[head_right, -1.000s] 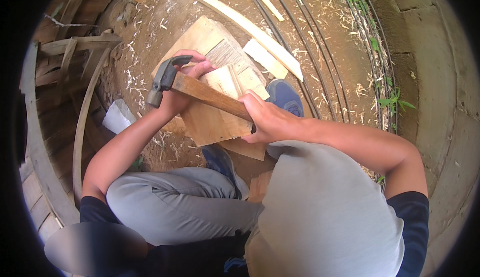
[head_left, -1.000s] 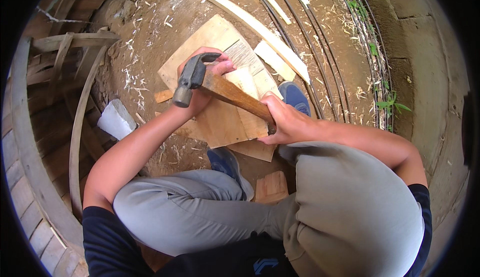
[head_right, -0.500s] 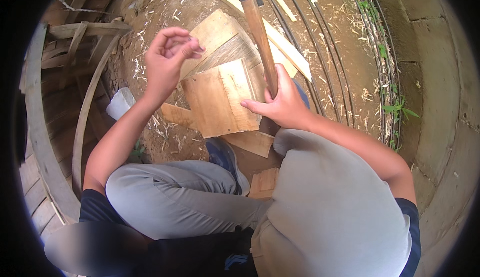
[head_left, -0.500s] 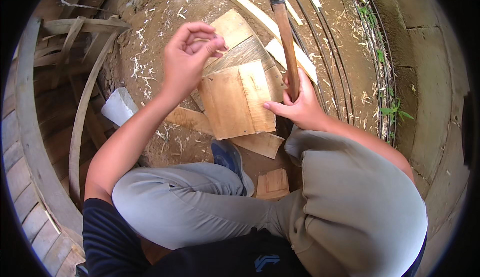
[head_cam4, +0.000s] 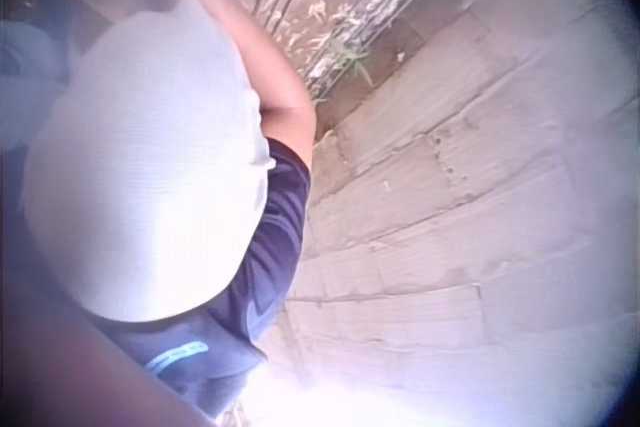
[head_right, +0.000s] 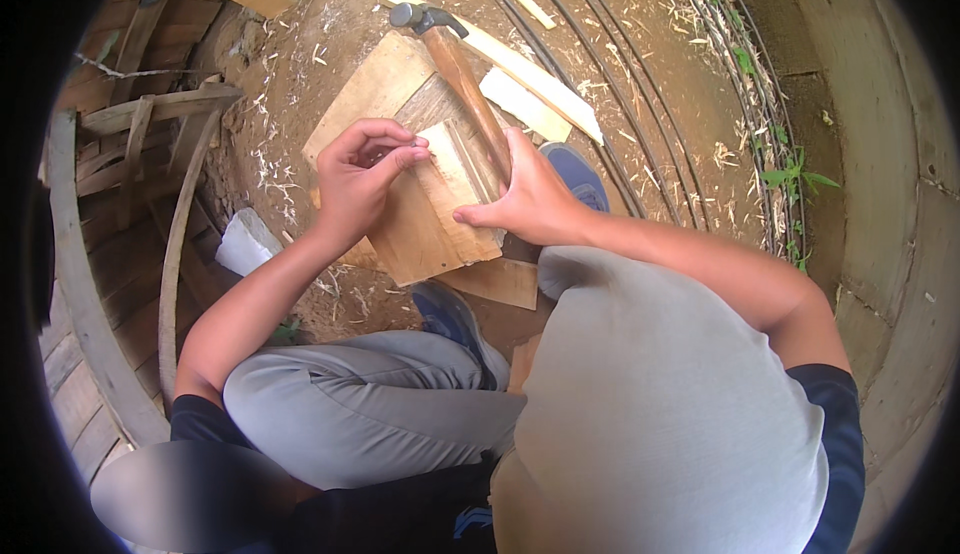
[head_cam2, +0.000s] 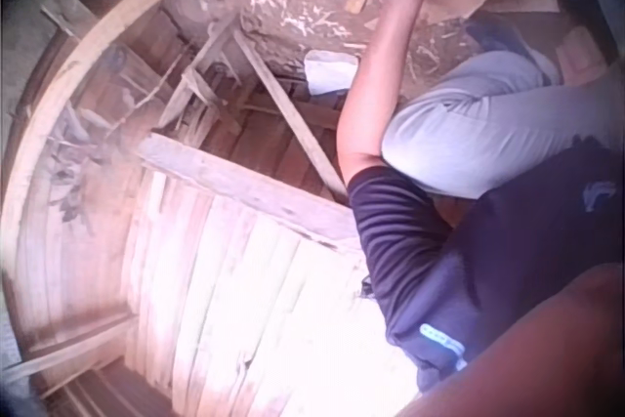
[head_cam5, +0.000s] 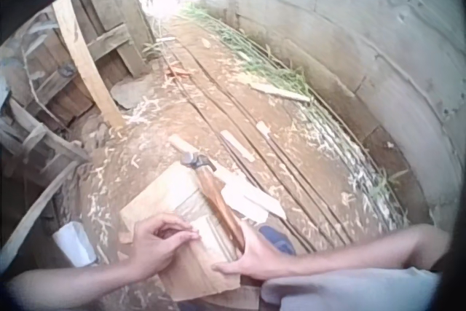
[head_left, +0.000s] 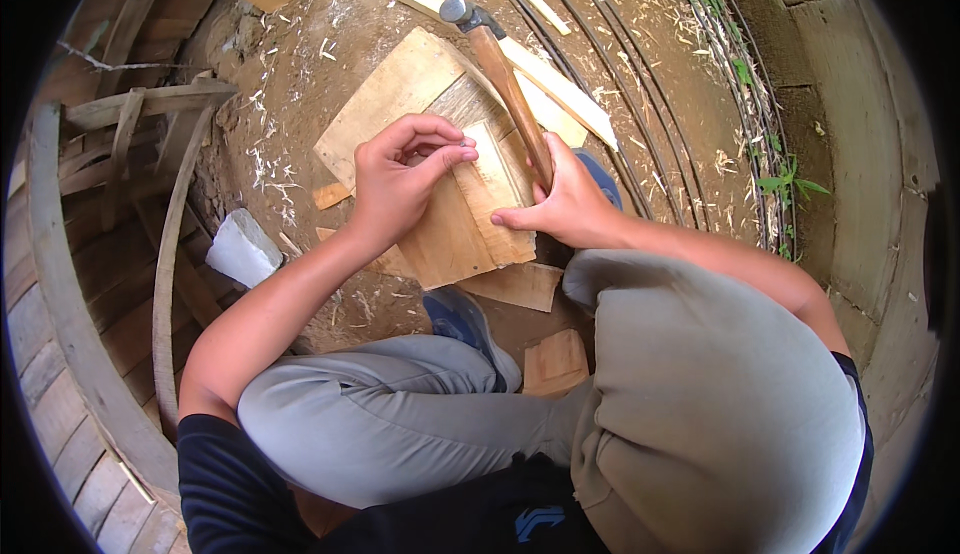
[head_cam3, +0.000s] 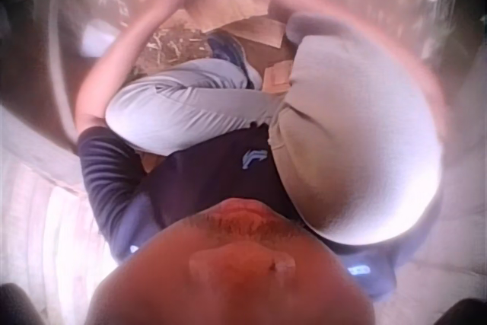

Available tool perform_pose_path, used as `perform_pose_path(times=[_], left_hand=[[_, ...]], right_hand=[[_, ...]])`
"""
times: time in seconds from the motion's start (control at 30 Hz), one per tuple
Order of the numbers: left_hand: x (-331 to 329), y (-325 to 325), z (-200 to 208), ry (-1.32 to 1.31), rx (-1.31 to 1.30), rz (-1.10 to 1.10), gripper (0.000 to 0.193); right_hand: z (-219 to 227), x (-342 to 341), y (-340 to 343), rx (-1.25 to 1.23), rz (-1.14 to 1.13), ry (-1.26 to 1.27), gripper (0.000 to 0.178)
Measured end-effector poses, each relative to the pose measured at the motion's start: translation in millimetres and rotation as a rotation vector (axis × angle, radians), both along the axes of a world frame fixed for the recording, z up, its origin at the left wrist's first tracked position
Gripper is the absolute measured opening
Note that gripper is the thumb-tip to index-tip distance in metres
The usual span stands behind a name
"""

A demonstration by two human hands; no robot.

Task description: The person assembles a small wooden frame by hammering nails into pre-cut wooden pieces. They retrieve nails from a plastic bag and use a hammer to secure the pieces together on the ground.

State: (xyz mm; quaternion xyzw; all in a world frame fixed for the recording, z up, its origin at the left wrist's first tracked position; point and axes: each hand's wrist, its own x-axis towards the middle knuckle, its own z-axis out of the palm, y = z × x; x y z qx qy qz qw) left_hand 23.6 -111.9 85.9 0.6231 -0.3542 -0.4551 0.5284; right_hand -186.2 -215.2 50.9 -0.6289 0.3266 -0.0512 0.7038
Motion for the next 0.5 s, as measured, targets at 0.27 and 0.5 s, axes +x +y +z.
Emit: perform_pose_path(times=[0.27, 0.5], left_hand=[[-2, -3, -1, -0.117, -0.041, 0.005, 0.011], [-8, -5, 0, -0.153, -0.023, 0.028, 0.016]], right_hand=[[-18, -1, 3, -0.001, -0.036, -0.034, 0.096], [-6, -1, -2, -0.045, 0.047, 0.069, 0.094]])
